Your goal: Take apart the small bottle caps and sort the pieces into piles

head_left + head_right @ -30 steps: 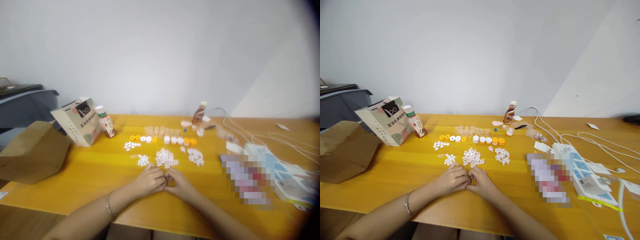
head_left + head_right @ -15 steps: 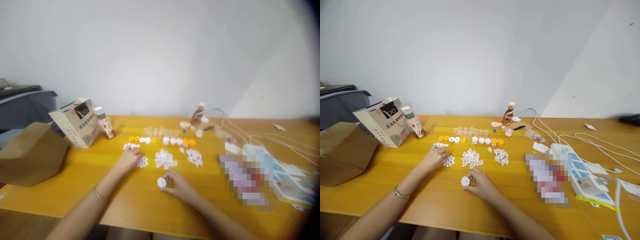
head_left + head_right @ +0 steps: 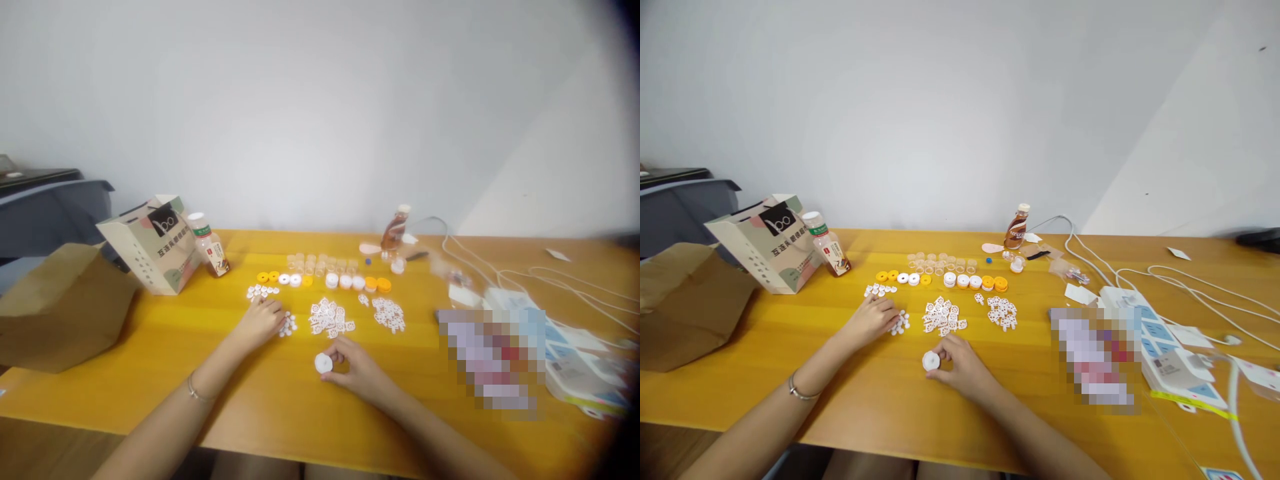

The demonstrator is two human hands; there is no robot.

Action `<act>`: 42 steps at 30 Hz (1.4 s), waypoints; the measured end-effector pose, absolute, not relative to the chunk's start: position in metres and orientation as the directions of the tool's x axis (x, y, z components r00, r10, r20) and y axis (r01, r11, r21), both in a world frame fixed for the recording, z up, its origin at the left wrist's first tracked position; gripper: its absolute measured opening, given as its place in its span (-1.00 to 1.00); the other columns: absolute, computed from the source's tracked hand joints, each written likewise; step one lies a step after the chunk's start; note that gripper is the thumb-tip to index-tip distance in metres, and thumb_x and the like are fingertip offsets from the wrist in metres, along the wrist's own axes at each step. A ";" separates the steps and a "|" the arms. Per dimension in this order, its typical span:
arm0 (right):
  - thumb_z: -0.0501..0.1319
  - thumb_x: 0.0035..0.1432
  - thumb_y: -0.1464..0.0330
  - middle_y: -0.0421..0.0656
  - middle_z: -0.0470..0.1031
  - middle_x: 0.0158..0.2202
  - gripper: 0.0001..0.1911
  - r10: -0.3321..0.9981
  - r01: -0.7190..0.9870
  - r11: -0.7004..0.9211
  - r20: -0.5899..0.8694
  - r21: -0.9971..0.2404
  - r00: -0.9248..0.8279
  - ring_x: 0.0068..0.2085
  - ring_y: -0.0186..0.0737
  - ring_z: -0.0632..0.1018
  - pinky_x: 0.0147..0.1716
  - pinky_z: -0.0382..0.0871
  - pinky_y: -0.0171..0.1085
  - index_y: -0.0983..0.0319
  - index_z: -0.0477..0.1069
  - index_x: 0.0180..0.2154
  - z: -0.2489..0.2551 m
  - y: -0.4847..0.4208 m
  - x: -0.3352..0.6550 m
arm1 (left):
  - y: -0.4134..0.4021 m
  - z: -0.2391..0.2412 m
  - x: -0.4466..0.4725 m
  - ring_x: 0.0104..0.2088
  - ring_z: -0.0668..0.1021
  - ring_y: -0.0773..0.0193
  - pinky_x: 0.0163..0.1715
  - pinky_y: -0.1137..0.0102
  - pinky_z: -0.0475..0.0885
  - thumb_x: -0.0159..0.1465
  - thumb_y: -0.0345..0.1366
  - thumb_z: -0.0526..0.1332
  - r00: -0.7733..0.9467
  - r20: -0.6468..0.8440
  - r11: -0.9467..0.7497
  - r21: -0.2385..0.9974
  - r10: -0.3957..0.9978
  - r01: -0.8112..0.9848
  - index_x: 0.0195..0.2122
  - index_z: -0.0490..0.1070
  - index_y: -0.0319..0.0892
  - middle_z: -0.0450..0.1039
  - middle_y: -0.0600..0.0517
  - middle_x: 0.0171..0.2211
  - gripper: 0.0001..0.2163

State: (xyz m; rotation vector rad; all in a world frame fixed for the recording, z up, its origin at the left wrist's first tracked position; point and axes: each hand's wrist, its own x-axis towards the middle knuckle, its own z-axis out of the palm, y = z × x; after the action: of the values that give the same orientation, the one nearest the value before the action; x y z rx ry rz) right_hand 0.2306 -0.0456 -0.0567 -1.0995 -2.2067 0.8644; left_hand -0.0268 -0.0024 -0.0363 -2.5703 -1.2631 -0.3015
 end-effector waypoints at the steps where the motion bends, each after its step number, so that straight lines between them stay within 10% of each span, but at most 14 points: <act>1: 0.37 -0.14 0.35 -0.23 0.35 -0.42 -0.78 0.830 0.497 0.466 0.168 -0.732 -0.532 -0.35 -0.25 0.39 -0.36 0.27 -0.29 0.20 0.37 -0.41 -0.057 -0.046 0.231 | -0.004 -0.035 -0.025 -0.35 0.42 0.24 -0.27 0.31 0.13 0.33 -0.32 -0.01 0.600 0.310 -0.591 -0.135 0.737 0.796 -0.38 0.41 -0.19 0.38 -0.01 -0.43 -0.75; 9: 0.37 -0.14 0.38 -0.24 0.34 -0.43 -0.78 0.823 0.492 0.476 0.173 -0.729 -0.540 -0.36 -0.27 0.38 -0.37 0.26 -0.31 0.21 0.36 -0.41 -0.057 -0.045 0.231 | -0.038 -0.035 0.017 -0.33 0.42 0.33 -0.29 0.38 0.14 0.34 -0.24 -0.01 0.773 0.365 -0.836 0.030 0.519 0.548 -0.24 0.38 -0.14 0.42 0.05 -0.36 -0.80; 22: 0.35 -0.12 0.41 -0.25 0.30 -0.46 -0.80 0.800 0.448 0.516 0.224 -0.730 -0.557 -0.39 -0.29 0.37 -0.39 0.25 -0.33 0.22 0.32 -0.45 -0.059 -0.044 0.231 | -0.040 -0.037 0.026 -0.40 0.39 0.32 -0.43 0.37 0.19 0.31 -0.43 0.03 0.929 0.343 -0.879 -0.389 0.138 0.275 -0.31 0.36 -0.26 0.38 -0.01 -0.41 -0.86; 28: 0.34 -0.12 0.42 -0.25 0.30 -0.46 -0.81 0.802 0.447 0.506 0.212 -0.738 -0.559 -0.39 -0.29 0.36 -0.39 0.25 -0.33 0.22 0.33 -0.45 -0.059 -0.043 0.231 | -0.039 -0.039 0.026 -0.38 0.40 0.31 -0.40 0.36 0.22 0.29 -0.44 0.04 0.937 0.326 -0.886 -0.387 0.127 0.255 -0.32 0.36 -0.28 0.38 -0.02 -0.38 -0.88; 33: 0.35 -0.13 0.42 -0.25 0.30 -0.46 -0.80 0.807 0.458 0.504 0.210 -0.732 -0.552 -0.39 -0.29 0.36 -0.38 0.24 -0.33 0.22 0.34 -0.45 -0.058 -0.044 0.231 | -0.035 -0.046 0.026 -0.37 0.41 0.31 -0.36 0.35 0.21 0.31 -0.40 0.04 0.903 0.372 -0.922 -0.227 0.215 0.313 -0.30 0.35 -0.25 0.39 0.01 -0.42 -0.88; 42: 0.35 -0.11 0.37 -0.24 0.34 -0.43 -0.81 0.818 0.472 0.476 0.176 -0.741 -0.548 -0.36 -0.28 0.38 -0.35 0.25 -0.32 0.22 0.38 -0.41 -0.054 -0.045 0.231 | -0.031 -0.048 0.029 -0.37 0.45 0.36 -0.29 0.43 0.26 0.26 -0.32 0.10 0.681 0.407 -0.775 0.488 0.608 0.401 -0.34 0.39 -0.20 0.44 0.04 -0.41 -0.89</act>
State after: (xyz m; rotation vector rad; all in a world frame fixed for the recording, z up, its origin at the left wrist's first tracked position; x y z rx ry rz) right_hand 0.2307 -0.0454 -0.0541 -1.0662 -2.2082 0.8798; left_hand 0.0287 -0.0309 -0.0481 -3.2065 -1.0025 -1.0132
